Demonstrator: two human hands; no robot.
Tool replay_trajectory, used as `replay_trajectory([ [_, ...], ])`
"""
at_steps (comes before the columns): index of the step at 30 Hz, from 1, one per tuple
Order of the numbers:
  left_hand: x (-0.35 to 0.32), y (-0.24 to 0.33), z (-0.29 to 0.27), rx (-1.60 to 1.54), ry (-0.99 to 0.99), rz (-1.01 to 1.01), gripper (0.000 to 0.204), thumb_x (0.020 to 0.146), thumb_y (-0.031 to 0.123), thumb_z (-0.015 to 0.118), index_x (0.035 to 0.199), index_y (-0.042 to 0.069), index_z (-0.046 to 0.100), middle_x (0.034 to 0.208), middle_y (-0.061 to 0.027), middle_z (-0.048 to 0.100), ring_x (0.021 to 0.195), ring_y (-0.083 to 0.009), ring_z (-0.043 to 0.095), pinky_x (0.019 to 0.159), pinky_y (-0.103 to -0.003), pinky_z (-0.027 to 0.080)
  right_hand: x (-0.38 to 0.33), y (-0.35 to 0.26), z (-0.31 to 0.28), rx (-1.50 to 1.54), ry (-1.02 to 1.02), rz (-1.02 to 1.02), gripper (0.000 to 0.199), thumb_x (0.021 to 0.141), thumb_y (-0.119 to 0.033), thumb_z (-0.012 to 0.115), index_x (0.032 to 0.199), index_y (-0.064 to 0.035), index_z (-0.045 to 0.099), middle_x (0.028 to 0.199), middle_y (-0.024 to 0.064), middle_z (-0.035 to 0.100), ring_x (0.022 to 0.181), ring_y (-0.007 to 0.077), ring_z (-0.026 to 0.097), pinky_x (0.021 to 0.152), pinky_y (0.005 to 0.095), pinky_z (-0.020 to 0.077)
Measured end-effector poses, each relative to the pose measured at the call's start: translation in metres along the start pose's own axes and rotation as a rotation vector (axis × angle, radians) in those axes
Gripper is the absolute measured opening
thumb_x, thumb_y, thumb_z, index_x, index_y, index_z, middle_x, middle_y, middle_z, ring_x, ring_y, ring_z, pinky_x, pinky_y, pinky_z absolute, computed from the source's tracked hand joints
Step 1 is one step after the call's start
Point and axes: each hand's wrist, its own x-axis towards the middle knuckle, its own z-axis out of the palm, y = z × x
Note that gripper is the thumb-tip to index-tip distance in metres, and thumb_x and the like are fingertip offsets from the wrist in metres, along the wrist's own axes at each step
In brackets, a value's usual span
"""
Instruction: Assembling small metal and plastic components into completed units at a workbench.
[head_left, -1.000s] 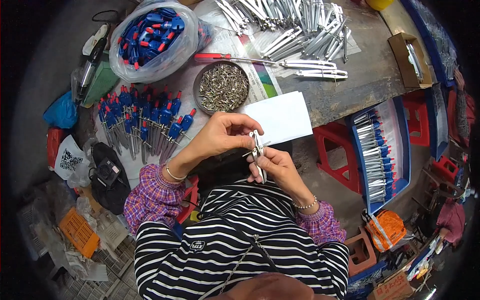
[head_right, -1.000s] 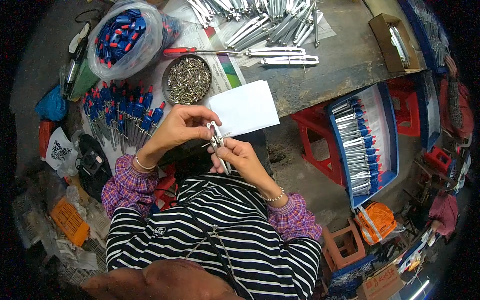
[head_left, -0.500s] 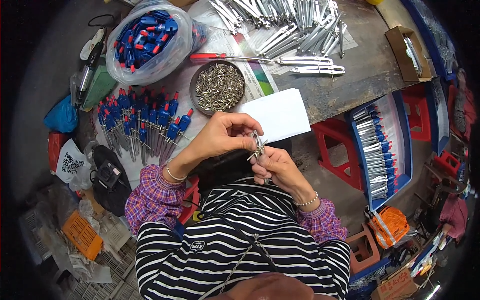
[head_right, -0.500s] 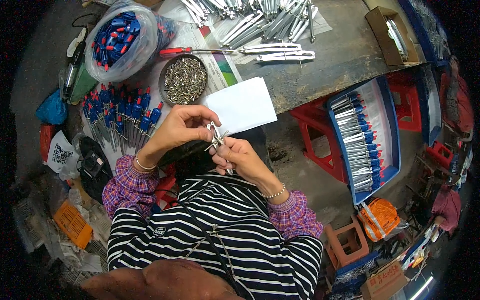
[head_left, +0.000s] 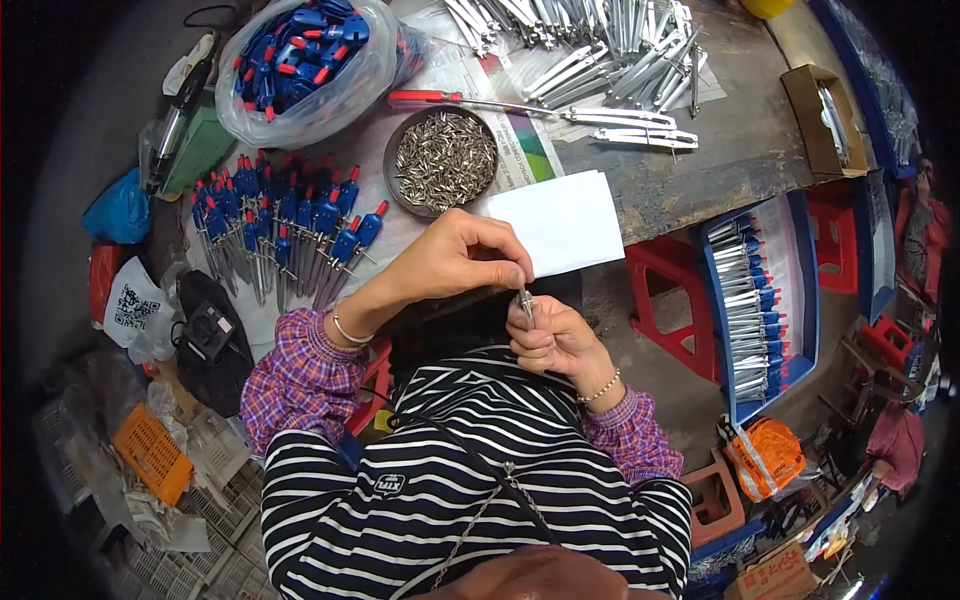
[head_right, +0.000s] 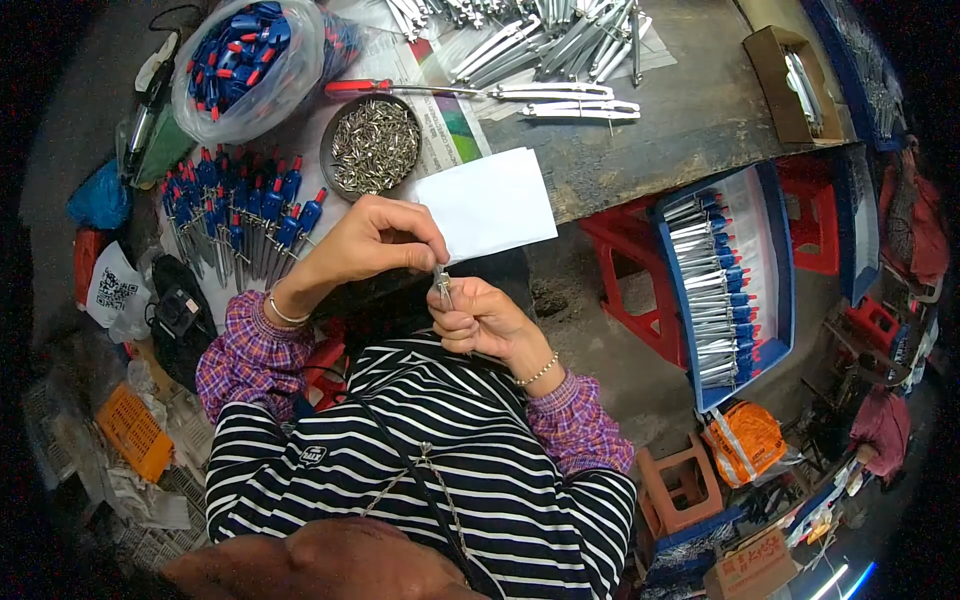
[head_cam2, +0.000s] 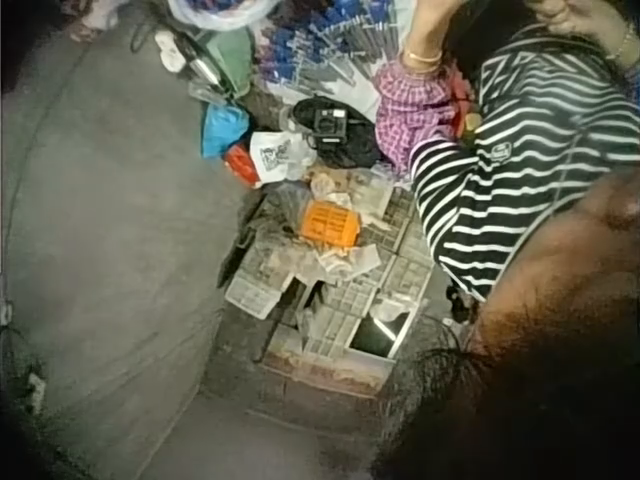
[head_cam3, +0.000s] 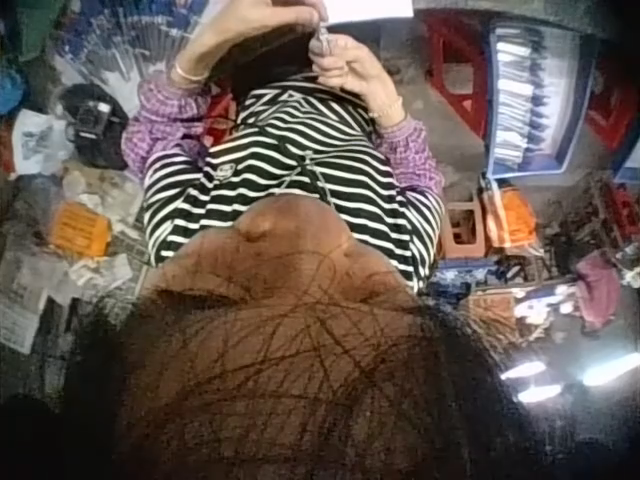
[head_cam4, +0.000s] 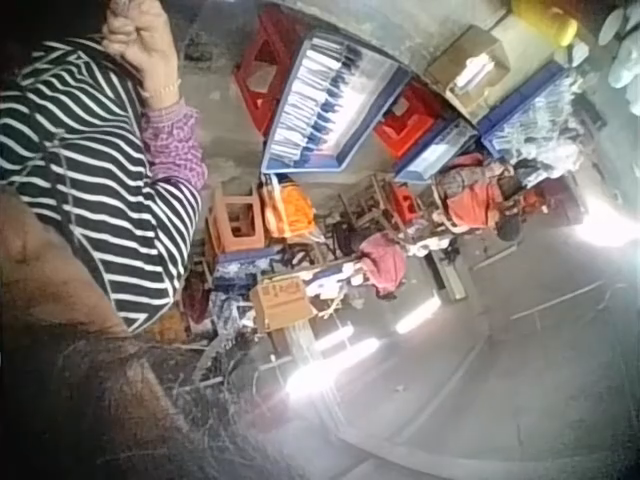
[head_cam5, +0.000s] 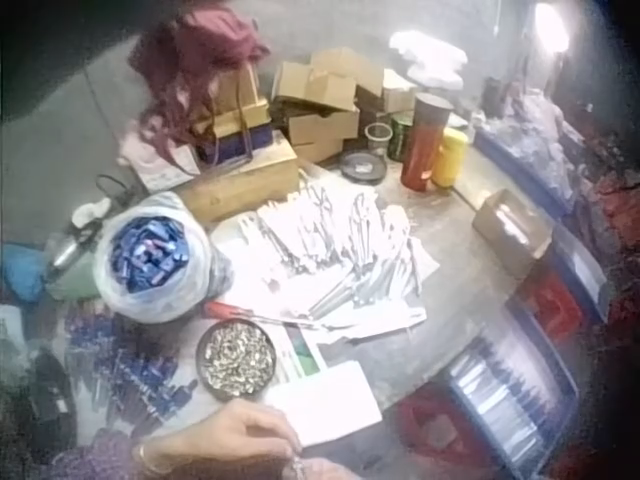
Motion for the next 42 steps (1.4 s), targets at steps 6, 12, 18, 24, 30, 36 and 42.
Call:
replay_trajectory([
  [6,0.003,0.003,0.003,0.046,0.018,0.049,0.010,0.076,0.001,0.068,0.086,-0.002,0.068,0.079,-0.0053,0.064,0.071,-0.0093,0.058,0.062,-0.022,0.044,0.001,0.000,-0.006,0.178,-0.092,0.056,0.008,0.088,-0.006,0.048,0.082,-0.0030,0.044,0.058,-0.0001,0.039,0.047,0.0078,0.032,0.039,0.0211,0.0291],
  [12,0.005,0.003,0.001,0.205,-0.031,0.175,0.011,0.076,0.005,0.068,0.086,-0.001,0.068,0.076,-0.0052,0.066,0.068,-0.0074,0.060,0.061,-0.021,0.047,0.001,-0.001,-0.010,0.183,-0.170,0.092,0.018,0.093,-0.017,0.050,0.085,-0.0006,0.047,0.058,-0.0004,0.039,0.048,0.0066,0.032,0.039,0.0193,0.0284],
  [18,0.001,0.015,0.000,0.273,0.148,0.065,0.010,0.073,0.006,0.068,0.081,-0.001,0.069,0.069,-0.0066,0.067,0.060,-0.0090,0.061,0.055,-0.022,0.047,-0.002,-0.002,0.023,-0.529,0.272,-0.186,0.033,0.093,-0.020,0.051,0.109,0.0079,0.055,0.077,0.0102,0.061,0.062,0.0142,0.054,0.065,0.0278,0.0494],
  [24,0.003,0.013,0.000,0.442,0.241,0.165,0.008,0.075,0.001,0.067,0.082,-0.002,0.069,0.072,-0.0059,0.066,0.060,-0.0064,0.059,0.053,-0.019,0.045,0.002,0.011,0.036,-1.384,0.602,-0.406,0.027,0.092,-0.005,0.048,0.117,0.0066,0.052,0.099,0.0127,0.065,0.085,0.0161,0.064,0.082,0.0280,0.0486],
  [30,0.004,0.011,0.008,0.262,0.329,0.091,0.012,0.078,0.002,0.065,0.089,-0.003,0.067,0.079,-0.0058,0.066,0.067,-0.0064,0.059,0.059,-0.019,0.046,0.006,0.017,0.034,-1.033,0.519,-0.434,0.027,0.094,-0.012,0.049,0.113,0.0066,0.052,0.095,0.0148,0.064,0.084,0.0189,0.064,0.076,0.0272,0.0497],
  [36,-0.003,0.003,0.010,0.363,0.203,0.029,0.011,0.081,0.006,0.065,0.087,-0.003,0.066,0.076,-0.0059,0.064,0.067,-0.0054,0.056,0.056,-0.020,0.044,0.006,0.016,0.033,-0.995,0.517,-0.500,0.024,0.094,-0.014,0.050,0.108,0.0051,0.055,0.091,0.0117,0.064,0.079,0.0153,0.062,0.073,0.0252,0.0486],
  [42,-0.003,0.005,0.017,0.354,0.207,-0.010,0.014,0.082,0.009,0.065,0.077,-0.004,0.063,0.064,-0.0028,0.057,0.057,-0.0044,0.051,0.049,-0.022,0.039,0.007,0.018,0.033,-1.046,0.554,-0.514,0.020,0.094,-0.013,0.050,0.100,0.0041,0.058,0.088,0.0097,0.063,0.074,0.0127,0.059,0.070,0.0237,0.0475],
])
